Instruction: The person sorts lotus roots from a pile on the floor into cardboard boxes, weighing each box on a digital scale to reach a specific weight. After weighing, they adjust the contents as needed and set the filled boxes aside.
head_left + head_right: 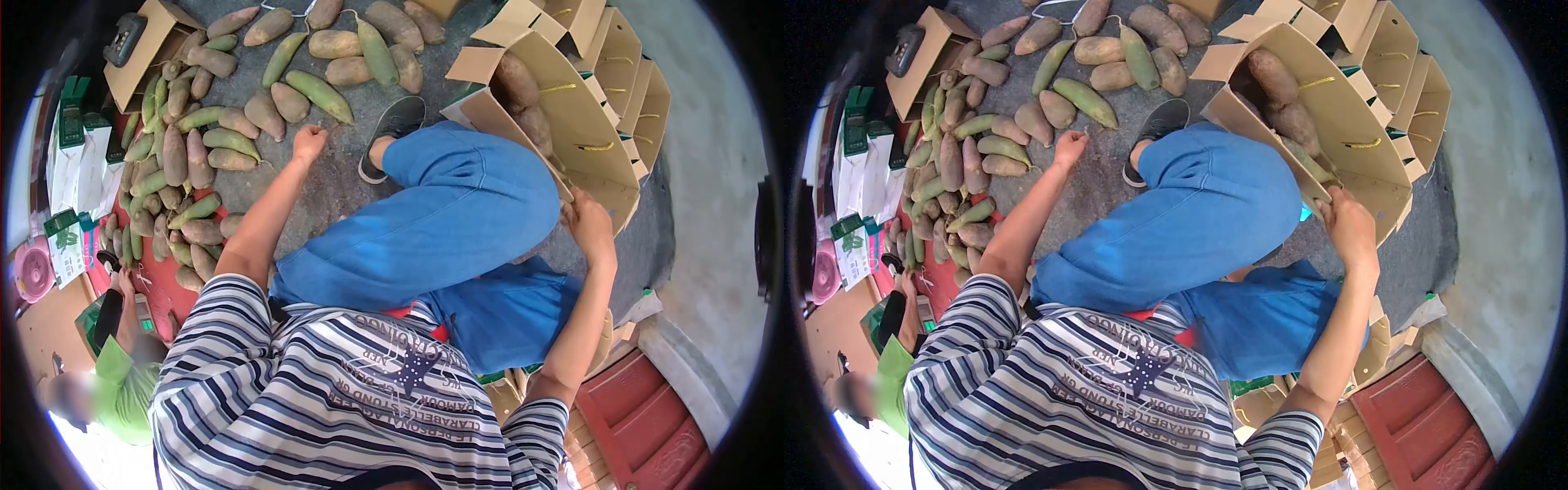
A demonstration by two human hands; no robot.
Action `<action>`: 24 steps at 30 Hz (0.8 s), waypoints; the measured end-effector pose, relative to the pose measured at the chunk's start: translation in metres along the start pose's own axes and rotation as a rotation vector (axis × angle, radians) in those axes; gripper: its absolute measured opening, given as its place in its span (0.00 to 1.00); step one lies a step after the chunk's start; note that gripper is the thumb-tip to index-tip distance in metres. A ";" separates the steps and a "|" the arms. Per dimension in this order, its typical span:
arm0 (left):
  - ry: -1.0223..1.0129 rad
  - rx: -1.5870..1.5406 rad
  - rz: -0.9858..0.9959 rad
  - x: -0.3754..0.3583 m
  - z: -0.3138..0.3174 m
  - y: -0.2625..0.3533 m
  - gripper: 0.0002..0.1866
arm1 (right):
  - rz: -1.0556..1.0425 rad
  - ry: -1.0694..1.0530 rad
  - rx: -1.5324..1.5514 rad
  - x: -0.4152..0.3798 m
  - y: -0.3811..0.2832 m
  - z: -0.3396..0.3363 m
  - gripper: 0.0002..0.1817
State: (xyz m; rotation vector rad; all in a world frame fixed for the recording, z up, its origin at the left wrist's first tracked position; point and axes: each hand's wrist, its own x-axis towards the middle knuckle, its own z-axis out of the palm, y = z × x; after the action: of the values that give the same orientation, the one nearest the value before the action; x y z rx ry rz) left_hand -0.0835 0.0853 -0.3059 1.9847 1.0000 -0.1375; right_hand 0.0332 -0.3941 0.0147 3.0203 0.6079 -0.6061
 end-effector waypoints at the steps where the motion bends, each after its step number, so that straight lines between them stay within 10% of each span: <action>1: -0.001 0.014 0.056 0.000 -0.002 0.012 0.17 | 0.013 -0.014 -0.009 0.001 -0.001 0.000 0.12; 6: -0.171 -0.013 0.177 0.020 0.017 0.078 0.19 | 0.027 0.000 0.011 0.000 -0.007 -0.004 0.13; 12: -0.375 -0.582 -0.349 0.039 0.064 0.152 0.39 | 0.034 -0.008 -0.025 0.003 -0.005 -0.001 0.13; 24: -0.388 -0.874 -0.431 0.080 0.066 0.136 0.22 | 0.019 0.013 0.007 0.000 -0.003 -0.002 0.10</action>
State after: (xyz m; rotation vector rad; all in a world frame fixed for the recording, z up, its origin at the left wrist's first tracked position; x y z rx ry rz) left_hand 0.0814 0.0444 -0.2912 0.8966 0.9828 -0.2576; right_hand 0.0329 -0.3905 0.0167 3.0356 0.5775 -0.5897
